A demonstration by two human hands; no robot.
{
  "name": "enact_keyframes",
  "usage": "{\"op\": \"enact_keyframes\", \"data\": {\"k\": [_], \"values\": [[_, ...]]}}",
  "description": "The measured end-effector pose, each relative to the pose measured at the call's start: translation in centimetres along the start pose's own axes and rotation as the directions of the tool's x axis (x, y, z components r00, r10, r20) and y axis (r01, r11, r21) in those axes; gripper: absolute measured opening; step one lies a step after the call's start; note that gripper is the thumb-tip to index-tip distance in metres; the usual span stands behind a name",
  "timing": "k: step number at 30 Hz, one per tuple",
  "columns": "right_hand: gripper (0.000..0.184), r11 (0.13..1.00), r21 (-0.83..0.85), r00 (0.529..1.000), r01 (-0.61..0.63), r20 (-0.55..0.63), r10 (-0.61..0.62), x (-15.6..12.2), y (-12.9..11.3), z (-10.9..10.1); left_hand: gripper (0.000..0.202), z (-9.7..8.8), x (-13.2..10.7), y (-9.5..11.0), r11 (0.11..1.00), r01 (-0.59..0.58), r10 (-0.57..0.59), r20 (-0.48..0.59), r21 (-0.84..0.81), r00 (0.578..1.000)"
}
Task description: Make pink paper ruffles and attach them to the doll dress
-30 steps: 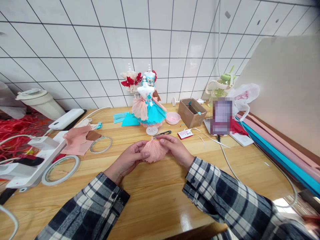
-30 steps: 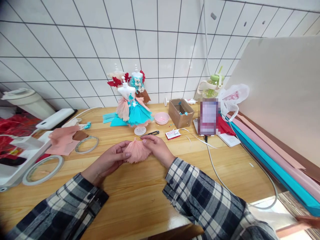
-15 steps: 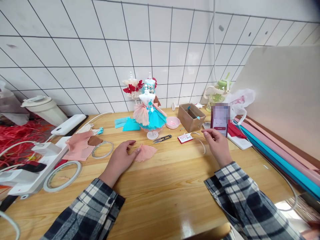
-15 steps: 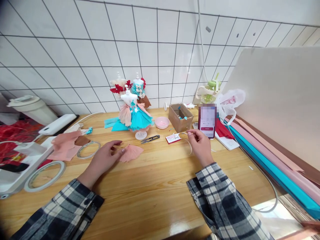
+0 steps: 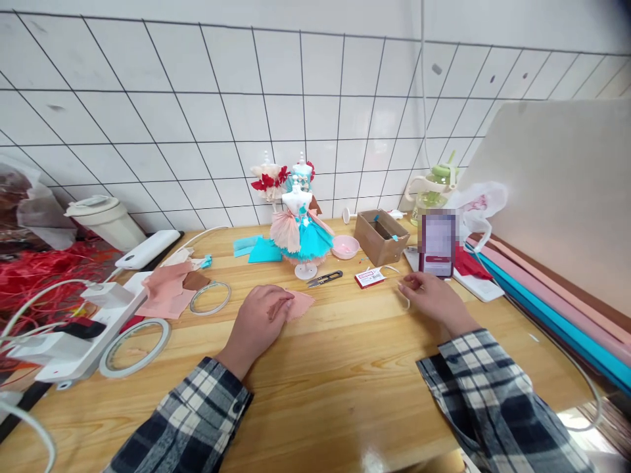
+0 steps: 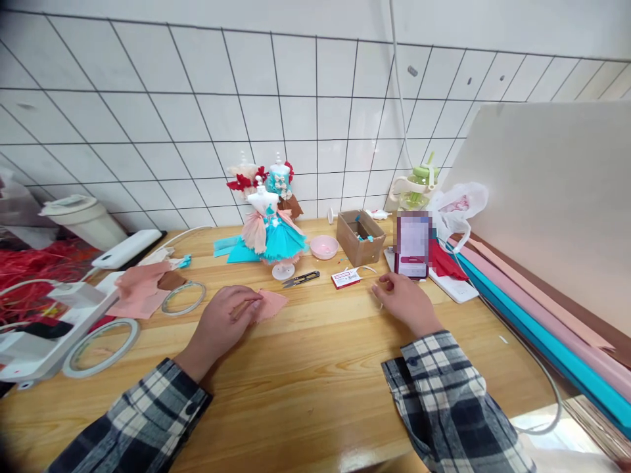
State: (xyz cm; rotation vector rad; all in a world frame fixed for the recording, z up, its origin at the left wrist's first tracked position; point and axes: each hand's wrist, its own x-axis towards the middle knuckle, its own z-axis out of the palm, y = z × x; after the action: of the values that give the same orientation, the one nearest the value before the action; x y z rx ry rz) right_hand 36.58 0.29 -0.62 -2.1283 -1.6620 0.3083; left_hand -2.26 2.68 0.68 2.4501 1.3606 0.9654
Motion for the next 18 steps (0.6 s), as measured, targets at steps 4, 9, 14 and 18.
{"op": "enact_keyframes", "data": {"k": [4,9,14,18], "values": [[0.015,0.999,-0.047,0.990,-0.003,0.143,0.009,0.1,0.5,0.1,0.019,-0.2,-0.2,0.1,0.998,-0.059,0.060,0.004,-0.037,0.998],[0.014,0.986,0.165,0.993,-0.034,0.113,0.016,0.0,0.6,0.0,0.018,-0.4,-0.7,0.7,0.991,-0.121,0.125,0.077,-0.058,0.989],[0.020,0.899,0.431,0.979,-0.081,0.206,-0.010,-0.3,-0.2,-0.4,0.020,1.7,0.2,4.2,0.977,-0.172,0.182,0.075,-0.126,0.980],[0.028,0.803,0.581,0.976,-0.133,0.219,0.003,-0.8,-1.5,0.1,0.027,6.0,2.2,9.3,0.983,-0.113,0.131,0.116,-0.143,0.985]]}}
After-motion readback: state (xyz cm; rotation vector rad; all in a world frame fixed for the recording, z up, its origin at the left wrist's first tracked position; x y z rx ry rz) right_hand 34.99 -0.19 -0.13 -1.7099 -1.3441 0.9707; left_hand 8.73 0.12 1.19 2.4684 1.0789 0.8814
